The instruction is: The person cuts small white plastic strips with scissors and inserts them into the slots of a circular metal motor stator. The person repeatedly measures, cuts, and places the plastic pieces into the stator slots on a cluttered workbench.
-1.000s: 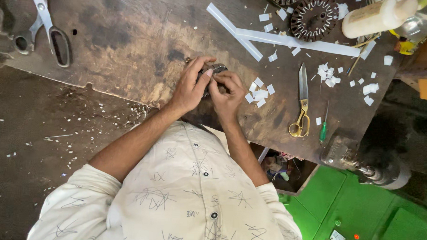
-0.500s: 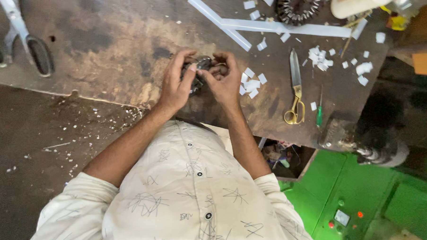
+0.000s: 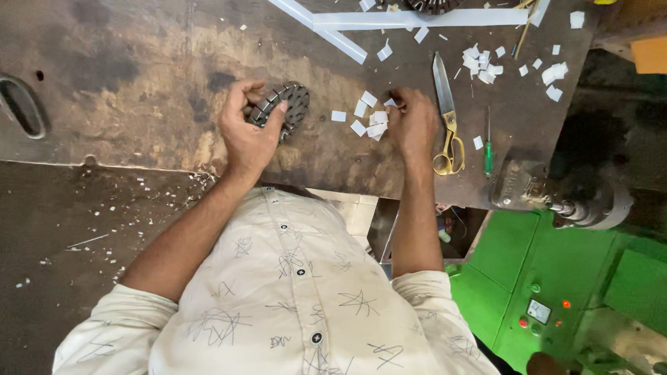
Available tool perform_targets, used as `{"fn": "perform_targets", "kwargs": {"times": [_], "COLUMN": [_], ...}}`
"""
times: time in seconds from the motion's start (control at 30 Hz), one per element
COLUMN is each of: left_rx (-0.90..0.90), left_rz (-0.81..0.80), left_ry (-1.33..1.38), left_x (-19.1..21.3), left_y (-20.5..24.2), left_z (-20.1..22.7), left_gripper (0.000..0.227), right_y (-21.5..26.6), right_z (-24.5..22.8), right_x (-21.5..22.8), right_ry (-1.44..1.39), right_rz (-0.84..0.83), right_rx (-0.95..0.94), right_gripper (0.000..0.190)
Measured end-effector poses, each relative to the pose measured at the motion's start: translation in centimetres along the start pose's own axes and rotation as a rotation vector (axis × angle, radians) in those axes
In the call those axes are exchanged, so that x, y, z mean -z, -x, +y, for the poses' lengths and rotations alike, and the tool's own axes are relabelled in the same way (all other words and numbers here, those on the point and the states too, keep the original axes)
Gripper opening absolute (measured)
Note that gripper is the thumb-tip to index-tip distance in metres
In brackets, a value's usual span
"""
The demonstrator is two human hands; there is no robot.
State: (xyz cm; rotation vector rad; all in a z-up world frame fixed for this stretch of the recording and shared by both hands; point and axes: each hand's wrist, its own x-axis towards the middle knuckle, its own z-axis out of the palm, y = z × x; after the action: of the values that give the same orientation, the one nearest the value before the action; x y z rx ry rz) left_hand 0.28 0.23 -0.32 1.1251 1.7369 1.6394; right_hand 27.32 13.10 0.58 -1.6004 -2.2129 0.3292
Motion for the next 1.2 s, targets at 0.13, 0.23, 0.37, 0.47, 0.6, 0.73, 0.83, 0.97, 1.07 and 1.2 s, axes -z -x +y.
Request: {"fn": "perform_targets", "kwargs": {"times": [0.13,0.23,0.37,0.47,0.6,0.73,0.83,0.97,1.07,1.2], "left_rx": [0.038,-0.037,-0.021,0.008,0.000,0.040,-0.084,-0.054,-0.145,-0.272], "left_rz": [-0.018,-0.044,-0.061,-0.032,0.007,-0.165,-0.242,-0.134,-0.139,-0.311], "left_ry": [-0.038,0.000,-0.007,-0.029,-0.015,-0.007,-0.073,-0.041,-0.053,-0.164], "left_x": [-0.1,0.0,0.2,-0.1,0.0,1.0,1.4,0.4,0.7,2.0], "left_y": [0.0,-0.2,-0.1,0.2,0.2,-1.1,-1.7,-1.3,-0.9,-1.9], "left_z": [0.2,0.3,0.0,-0.3,0.2,1.3,1.7,2.1,2.5,2.9], "left_gripper": [0.043,0.049,0.051,0.047,0.042,0.035,0.028,0.022,0.026,0.019], "right_y": [0.0,-0.2,0.2,1.2,2.7,4.0,4.4,3.8,3.6,3.5], "right_z": [1.0,1.2,-0.5,-3.1,-7.1,-9.3,-10.1,-11.3,-12.3,-13.4], "right_x": [0.0,-0.2,-1.0,-2.2,-4.4,-5.7,-6.4,-6.8,-7.1,-7.1], "right_ry": [-0.189,-0.368,-0.864,-1.076,-1.153,-1.306,-1.191,-1.323,-1.279,-1.281], "right_rz": [-0.078,-0.056,-0.025,-0.047,-0.082,-0.155,-0.128,-0.085,-0.049,-0.008], "right_rx": [-0.003,-0.123,-0.334,-0.341,-0.209,-0.187,-0.128,-0.117,-0.075,-0.129], "right_gripper": [0.027,0.017,0.018,0.015,0.020,0.019,0.020,0.019,0.017,0.007]}}
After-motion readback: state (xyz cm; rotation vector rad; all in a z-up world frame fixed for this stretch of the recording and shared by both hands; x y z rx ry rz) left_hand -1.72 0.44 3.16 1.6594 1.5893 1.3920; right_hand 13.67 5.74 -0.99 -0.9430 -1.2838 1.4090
